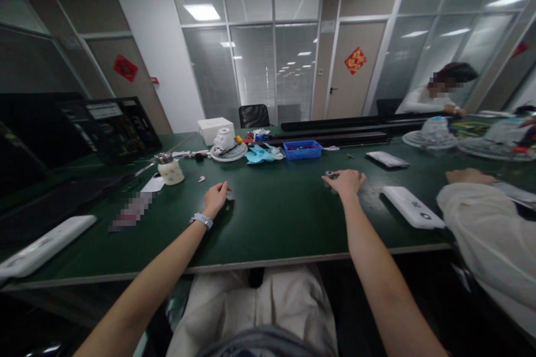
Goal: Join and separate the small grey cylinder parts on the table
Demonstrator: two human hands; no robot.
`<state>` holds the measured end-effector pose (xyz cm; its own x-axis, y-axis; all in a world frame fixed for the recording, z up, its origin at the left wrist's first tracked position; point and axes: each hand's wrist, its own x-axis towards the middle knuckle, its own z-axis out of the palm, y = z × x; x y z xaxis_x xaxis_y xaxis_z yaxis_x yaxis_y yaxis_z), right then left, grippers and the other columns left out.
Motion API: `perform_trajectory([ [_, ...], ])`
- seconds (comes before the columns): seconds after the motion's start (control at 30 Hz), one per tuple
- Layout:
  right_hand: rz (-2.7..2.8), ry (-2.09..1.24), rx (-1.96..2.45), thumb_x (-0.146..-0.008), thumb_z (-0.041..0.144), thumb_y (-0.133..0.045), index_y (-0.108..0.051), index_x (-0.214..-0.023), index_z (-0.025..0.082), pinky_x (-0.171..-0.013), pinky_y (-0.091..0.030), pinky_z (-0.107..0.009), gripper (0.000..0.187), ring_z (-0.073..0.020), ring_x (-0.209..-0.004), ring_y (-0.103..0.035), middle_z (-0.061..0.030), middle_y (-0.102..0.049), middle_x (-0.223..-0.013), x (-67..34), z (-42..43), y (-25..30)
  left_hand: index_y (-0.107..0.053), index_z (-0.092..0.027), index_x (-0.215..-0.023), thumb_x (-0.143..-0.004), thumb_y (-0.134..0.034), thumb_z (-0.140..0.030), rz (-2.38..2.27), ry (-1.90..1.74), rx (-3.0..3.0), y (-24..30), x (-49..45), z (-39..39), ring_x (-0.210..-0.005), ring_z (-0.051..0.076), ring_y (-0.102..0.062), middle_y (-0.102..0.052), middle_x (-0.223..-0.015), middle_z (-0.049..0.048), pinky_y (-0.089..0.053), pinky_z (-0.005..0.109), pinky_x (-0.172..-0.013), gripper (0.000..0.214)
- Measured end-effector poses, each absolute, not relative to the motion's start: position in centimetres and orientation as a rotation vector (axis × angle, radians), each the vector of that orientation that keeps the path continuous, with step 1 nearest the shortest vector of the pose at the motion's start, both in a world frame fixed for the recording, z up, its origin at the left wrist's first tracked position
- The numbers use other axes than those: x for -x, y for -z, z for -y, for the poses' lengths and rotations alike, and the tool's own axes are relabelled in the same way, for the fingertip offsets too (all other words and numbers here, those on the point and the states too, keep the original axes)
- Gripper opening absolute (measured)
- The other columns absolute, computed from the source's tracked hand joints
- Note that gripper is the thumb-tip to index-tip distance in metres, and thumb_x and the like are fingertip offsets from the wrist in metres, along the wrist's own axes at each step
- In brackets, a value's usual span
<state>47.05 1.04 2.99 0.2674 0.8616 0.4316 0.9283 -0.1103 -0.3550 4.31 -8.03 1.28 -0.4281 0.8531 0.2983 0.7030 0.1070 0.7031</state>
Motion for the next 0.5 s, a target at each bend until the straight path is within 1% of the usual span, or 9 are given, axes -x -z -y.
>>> perform_trajectory([
  [0.1, 1.605, 0.327, 1.827, -0.067, 0.065, -0.069, -0.075, -0.081, 0.021, -0.108, -0.006, -0.065, 0.046, -0.0366, -0.126, -0.037, -0.014, -0.061, -0.118, -45.0, 0.0, -3.5, -0.07, -0.019, -0.076, -0.091, -0.037, -0.047, -2.175, -1.245, -1.59, -1.4, -4.6, 8.1, -0.068, 0.019, -0.059, -0.067, -0.069, 0.0041, -0.036, 0.028, -0.061, 0.046],
  [0.17, 1.644, 0.389, 1.668, -0.07, 0.064, -0.067, -0.074, -0.08, 0.022, -0.109, -0.001, -0.064, 0.044, -0.035, -0.131, -0.031, -0.0121, -0.058, -0.124, -42.4, 1.1, -3.8, -0.071, -0.019, -0.079, -0.091, -0.039, -0.049, -2.107, -1.276, -1.66, -1.5, -5.0, 8.1, -0.067, 0.018, -0.059, -0.067, -0.07, 0.0035, -0.037, 0.028, -0.062, 0.045],
  [0.23, 1.727, 0.364, 1.47, -0.072, 0.064, -0.066, -0.074, -0.078, 0.023, -0.11, -0.002, -0.063, 0.042, -0.0337, -0.132, -0.031, -0.0104, -0.058, -0.124, -38.8, 2.3, -3.9, -0.073, -0.019, -0.085, -0.09, -0.044, -0.05, -2.002, -1.306, -1.789, -1.6, -5.5, 8.2, -0.071, 0.018, -0.059, -0.07, -0.075, 0.0036, -0.04, 0.028, -0.066, 0.043],
  [0.37, 1.981, 0.145, 1.097, -0.07, 0.063, -0.068, -0.074, -0.076, 0.026, -0.11, -0.008, -0.061, 0.038, -0.0323, -0.13, -0.036, -0.008, -0.06, -0.121, -31.2, 4.7, -3.4, -0.074, -0.022, -0.097, -0.089, -0.053, -0.047, -1.784, -1.361, -2.044, -1.8, -6.7, 8.8, -0.085, 0.018, -0.058, -0.073, -0.094, 0.0044, -0.041, 0.03, -0.082, 0.034],
  [0.5, 2.074, -0.031, 0.985, -0.068, 0.059, -0.072, -0.074, -0.075, 0.027, -0.11, -0.011, -0.058, 0.032, -0.0311, -0.129, -0.038, -0.0065, -0.062, -0.118, -26.6, 5.3, -2.5, -0.072, -0.024, -0.108, -0.09, -0.054, -0.045, -1.644, -1.402, -2.143, -2.1, -7.7, 9.4, -0.09, 0.018, -0.057, -0.071, -0.098, 0.005, -0.042, 0.032, -0.085, 0.034],
])
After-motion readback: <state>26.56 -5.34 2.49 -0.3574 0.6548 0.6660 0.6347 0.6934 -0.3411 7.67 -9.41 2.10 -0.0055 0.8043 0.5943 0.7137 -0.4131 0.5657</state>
